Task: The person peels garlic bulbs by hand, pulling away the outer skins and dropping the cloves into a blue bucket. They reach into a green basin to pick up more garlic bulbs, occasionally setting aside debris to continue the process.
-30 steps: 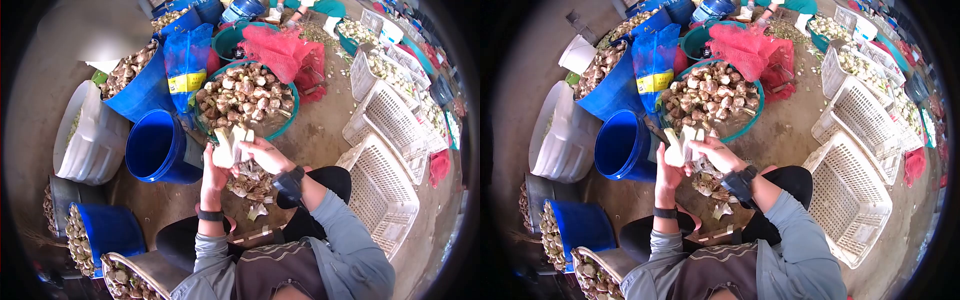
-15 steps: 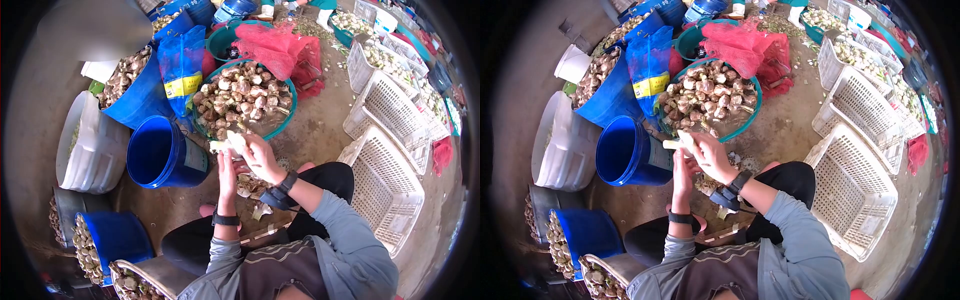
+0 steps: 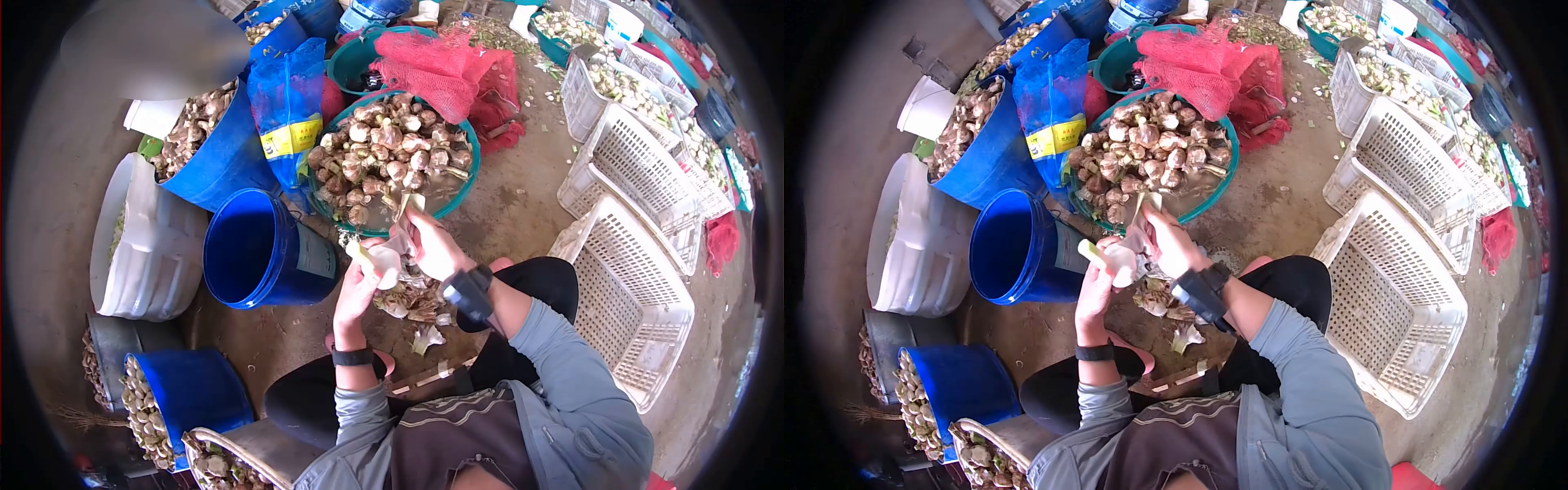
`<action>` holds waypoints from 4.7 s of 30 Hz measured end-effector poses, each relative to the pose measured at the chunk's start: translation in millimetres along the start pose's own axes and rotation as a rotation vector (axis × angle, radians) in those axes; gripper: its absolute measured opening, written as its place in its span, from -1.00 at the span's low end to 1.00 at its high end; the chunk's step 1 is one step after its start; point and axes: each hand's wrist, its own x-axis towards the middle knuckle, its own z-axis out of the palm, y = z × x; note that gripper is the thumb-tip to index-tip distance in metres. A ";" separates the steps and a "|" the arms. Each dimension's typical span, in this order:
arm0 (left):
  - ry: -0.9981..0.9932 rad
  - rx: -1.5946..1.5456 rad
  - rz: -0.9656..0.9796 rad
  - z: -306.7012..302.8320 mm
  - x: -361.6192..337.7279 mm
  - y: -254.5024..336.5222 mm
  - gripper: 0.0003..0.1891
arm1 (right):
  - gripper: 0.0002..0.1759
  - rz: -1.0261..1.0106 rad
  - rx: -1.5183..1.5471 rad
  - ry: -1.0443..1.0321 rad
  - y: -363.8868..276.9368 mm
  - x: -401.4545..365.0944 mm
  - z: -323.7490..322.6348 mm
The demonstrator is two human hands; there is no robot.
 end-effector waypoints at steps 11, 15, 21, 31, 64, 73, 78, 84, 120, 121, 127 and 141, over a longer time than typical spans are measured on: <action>0.564 -0.833 0.084 4.8 8.6 -7.1 -0.68 | -0.75 -0.136 0.010 -0.211 -37.9 -1.3 2.8; 0.651 -0.892 0.162 -16.2 8.7 3.5 -0.68 | -0.77 -0.042 -0.270 -0.226 -38.5 13.4 -23.4; 0.752 -0.655 0.162 -22.2 5.9 6.4 -0.68 | -0.76 -0.537 -1.403 -0.393 37.9 12.3 7.9; 1.038 1.600 0.542 -123.1 39.2 75.4 -0.46 | -0.77 -0.118 -2.187 0.050 46.2 175.2 -129.4; 0.215 -0.231 0.242 31.3 -14.0 7.6 -0.14 | -0.81 -0.062 -0.628 -0.203 -8.7 -26.4 17.9; 0.575 -0.360 0.134 36.8 5.8 -16.6 -0.67 | -0.84 -0.017 -0.790 -0.343 -9.1 -22.0 28.3; 0.541 -0.574 -0.121 33.1 5.5 16.7 -0.58 | -0.80 -0.814 -1.450 -0.550 -13.4 -2.7 -7.0; 0.153 -0.525 -0.209 3.4 1.6 10.1 -0.49 | -0.85 -0.077 -0.729 -0.325 2.0 -6.2 -1.0; 0.620 0.179 0.050 34.8 0.2 0.2 -0.46 | -0.66 -0.569 -1.179 -0.291 1.0 -29.5 14.5; 0.563 0.239 -0.002 28.3 -0.3 1.9 -0.48 | -0.66 -0.574 -1.177 -0.268 -1.6 -23.6 12.2; 0.019 -0.092 0.014 10.4 -17.5 24.7 -0.48 | -0.75 0.299 0.152 0.049 4.8 -2.7 0.1; 0.577 -0.866 0.010 -14.9 2.7 -2.5 -0.66 | -0.83 -0.115 0.055 -0.064 -57.5 18.2 -18.7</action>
